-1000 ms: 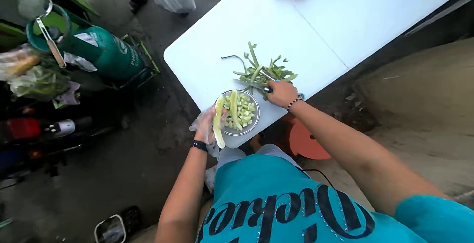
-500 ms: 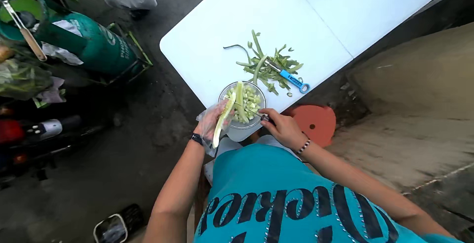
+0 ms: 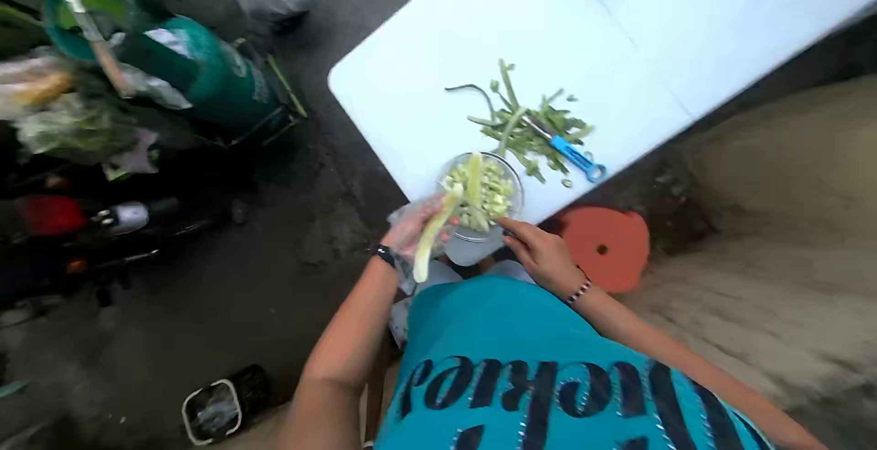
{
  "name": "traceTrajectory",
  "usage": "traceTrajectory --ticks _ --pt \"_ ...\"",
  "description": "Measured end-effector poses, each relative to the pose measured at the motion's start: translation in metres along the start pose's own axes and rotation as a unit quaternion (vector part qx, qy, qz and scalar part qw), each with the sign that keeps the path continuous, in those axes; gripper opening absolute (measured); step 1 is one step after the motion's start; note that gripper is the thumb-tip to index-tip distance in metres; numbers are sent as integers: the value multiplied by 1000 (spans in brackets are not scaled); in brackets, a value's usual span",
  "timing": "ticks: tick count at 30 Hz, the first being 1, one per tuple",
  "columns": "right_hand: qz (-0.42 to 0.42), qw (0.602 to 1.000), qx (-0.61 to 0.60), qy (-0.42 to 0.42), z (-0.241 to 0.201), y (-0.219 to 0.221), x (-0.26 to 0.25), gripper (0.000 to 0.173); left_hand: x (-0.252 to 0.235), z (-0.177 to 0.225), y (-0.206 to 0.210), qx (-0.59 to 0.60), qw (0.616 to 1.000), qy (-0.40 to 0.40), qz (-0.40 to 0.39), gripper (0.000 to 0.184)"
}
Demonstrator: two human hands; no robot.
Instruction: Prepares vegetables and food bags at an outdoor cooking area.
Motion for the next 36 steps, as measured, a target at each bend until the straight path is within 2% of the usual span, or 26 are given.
traceTrajectory --ticks 5,8,10,13,15,17,21,27,36 --pt "36 997 -22 -59 -1 -6 -12 43 10 9 3 53 998 24 -12 37" --pt "47 996 -11 -76 -4 -11 -15 41 15 18 12 32 999 32 -9 38" --pt "44 996 3 -71 -5 -13 -15 40 14 18 12 2 999 31 -11 38" --pt "30 997 16 -63 -1 -11 -13 39 7 10 6 23 998 38 -46 39" --pt "23 998 20 -56 3 -8 -10 40 5 7 5 21 998 38 -38 39" --pt "17 999 20 -42 6 -5 -6 40 4 5 6 7 999 30 -27 40" --pt "-1 1000 11 -13 11 -1 -2 41 -8 0 1 26 997 4 -78 43" --pt "-30 999 14 19 17 2 -6 41 -17 -2 2 21 993 -35 -109 40" --pt "4 1000 -1 -20 13 -6 -5 40 -20 0 5 16 997 -20 -72 32"
Point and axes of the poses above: each hand's wrist, its own x-axis away from the middle knuckle, its own y-axis out of the palm, z = x × y, the point moved 1 cm from there along -x, towards the middle knuckle
